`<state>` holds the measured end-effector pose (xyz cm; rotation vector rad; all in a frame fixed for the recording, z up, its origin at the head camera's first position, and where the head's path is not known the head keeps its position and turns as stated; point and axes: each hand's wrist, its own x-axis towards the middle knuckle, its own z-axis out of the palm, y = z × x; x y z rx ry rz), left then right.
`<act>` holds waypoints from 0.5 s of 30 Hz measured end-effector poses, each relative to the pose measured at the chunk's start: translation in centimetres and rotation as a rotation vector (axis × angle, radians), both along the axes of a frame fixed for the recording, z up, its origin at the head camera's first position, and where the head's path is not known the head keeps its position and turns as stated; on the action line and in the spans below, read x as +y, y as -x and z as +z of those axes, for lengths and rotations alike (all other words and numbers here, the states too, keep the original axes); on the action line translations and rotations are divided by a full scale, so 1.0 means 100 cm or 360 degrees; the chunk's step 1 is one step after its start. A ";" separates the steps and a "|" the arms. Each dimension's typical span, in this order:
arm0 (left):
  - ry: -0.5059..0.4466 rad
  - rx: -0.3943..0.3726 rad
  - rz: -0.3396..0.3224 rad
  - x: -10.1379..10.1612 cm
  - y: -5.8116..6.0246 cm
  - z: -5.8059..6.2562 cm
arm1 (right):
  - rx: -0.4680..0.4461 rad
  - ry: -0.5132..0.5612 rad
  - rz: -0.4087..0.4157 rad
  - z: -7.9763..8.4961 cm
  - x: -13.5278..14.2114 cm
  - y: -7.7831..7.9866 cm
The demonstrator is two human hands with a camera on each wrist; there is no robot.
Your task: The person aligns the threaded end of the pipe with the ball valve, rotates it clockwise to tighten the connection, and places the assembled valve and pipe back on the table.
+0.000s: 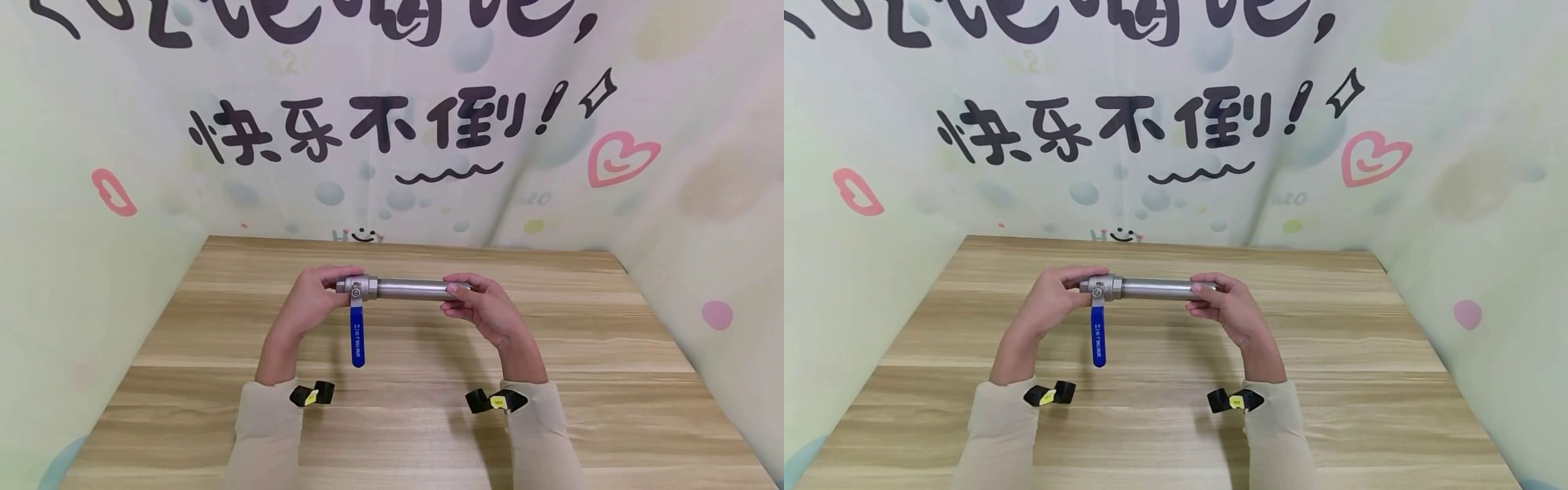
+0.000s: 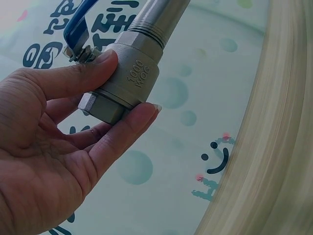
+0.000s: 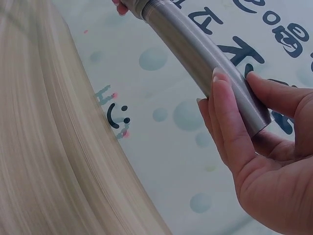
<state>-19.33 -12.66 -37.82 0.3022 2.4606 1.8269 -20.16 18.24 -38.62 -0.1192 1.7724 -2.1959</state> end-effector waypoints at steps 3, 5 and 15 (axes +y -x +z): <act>-0.0006 -0.0003 0.0000 0.000 0.000 0.000 | -0.0004 0.0003 -0.0001 0.000 0.000 0.000; -0.0015 -0.0001 -0.0002 0.000 0.000 0.000 | -0.0004 0.0003 -0.0001 0.000 0.000 0.001; -0.0012 0.0023 0.0000 -0.001 -0.001 0.001 | -0.0048 0.0037 0.0005 -0.001 0.001 0.001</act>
